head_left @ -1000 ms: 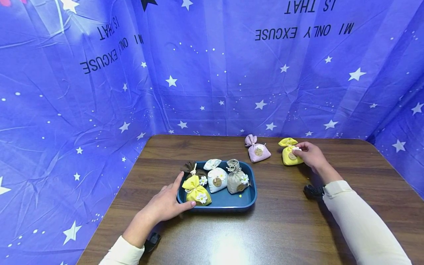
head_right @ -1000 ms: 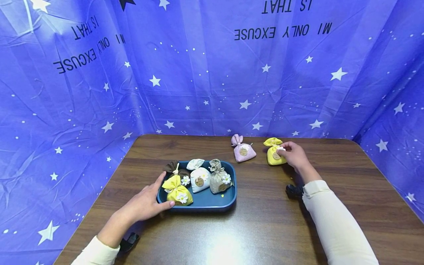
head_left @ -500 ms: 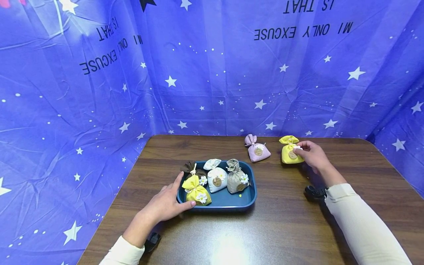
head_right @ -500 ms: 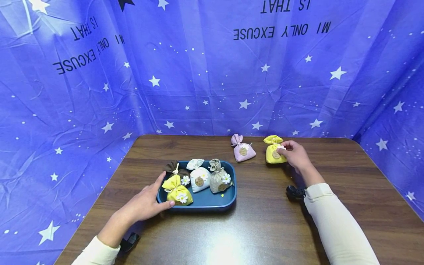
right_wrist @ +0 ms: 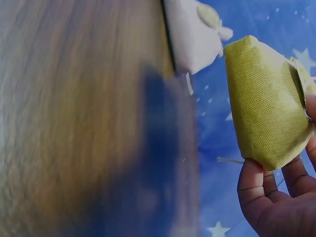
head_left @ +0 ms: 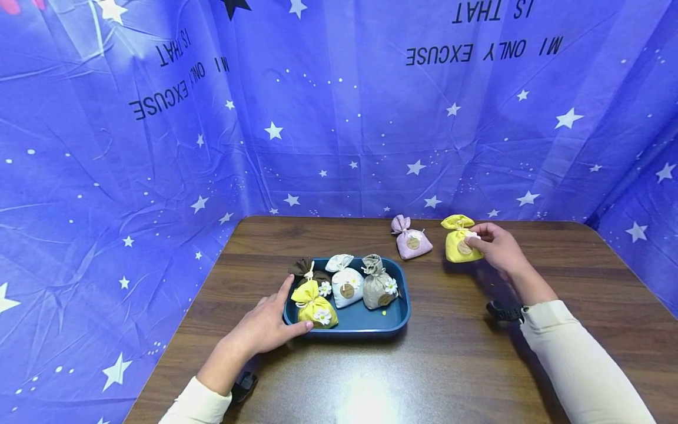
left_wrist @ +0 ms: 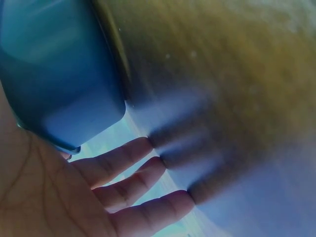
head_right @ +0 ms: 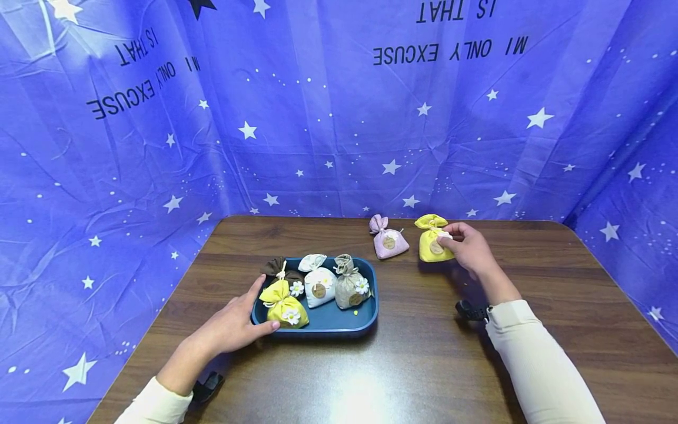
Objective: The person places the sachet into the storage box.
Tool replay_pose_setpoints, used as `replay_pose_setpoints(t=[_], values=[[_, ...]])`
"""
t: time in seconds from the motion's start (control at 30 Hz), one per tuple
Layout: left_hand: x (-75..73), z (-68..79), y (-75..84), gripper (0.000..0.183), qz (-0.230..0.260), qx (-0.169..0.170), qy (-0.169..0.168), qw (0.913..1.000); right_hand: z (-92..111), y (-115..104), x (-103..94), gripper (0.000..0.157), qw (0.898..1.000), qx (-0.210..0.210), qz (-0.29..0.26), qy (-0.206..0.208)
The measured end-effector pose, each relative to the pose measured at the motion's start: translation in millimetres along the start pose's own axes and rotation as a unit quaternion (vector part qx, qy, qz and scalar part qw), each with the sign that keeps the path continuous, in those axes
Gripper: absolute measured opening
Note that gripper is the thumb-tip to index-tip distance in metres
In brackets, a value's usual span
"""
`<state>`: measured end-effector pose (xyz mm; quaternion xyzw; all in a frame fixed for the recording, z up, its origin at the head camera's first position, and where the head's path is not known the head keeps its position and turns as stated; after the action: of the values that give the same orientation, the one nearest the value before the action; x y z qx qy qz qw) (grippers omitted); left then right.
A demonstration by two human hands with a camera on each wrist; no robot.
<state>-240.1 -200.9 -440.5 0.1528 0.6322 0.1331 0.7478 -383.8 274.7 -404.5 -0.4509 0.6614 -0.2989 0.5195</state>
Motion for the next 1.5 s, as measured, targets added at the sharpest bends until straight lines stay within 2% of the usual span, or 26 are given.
replay_pose_setpoints(t=[0.33,0.67,0.83,1.3,1.5], values=[[-2.1,0.7,0.9,0.112,0.005,0.002,0.004,1.0000,3.7,-26.3,8.8,0.031,0.999,-0.021,0.011,-0.025],[-1.6,0.2,0.8,0.112,0.004,0.004,0.002,1.0000,10.3,-50.1,20.2,0.026,0.998,-0.046,0.003,-0.031],[-0.9,0.2,0.1,0.112,0.003,0.002,0.000,1.0000,15.2,-60.5,30.5,0.025,0.998,-0.048,-0.016,-0.040],[-1.1,0.8,1.6,0.112,0.000,0.006,0.001,1.0000,24.3,-83.3,58.4,0.024,0.995,-0.073,-0.019,-0.060],[-1.2,1.0,1.3,0.111,0.003,0.008,0.003,1.0000,27.8,-92.4,69.9,0.024,0.994,-0.075,-0.038,-0.072]])
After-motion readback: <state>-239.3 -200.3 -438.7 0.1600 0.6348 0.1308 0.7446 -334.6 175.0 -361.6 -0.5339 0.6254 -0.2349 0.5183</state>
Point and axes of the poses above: each hand's wrist, its own z-axis away from the middle knuckle, its own x-axis out of the palm, y = z × x, the point moved 8 cm from there along -z, towards the middle knuckle, and after that the axes turned 6 degrees about -x, right-handed, at the moved point
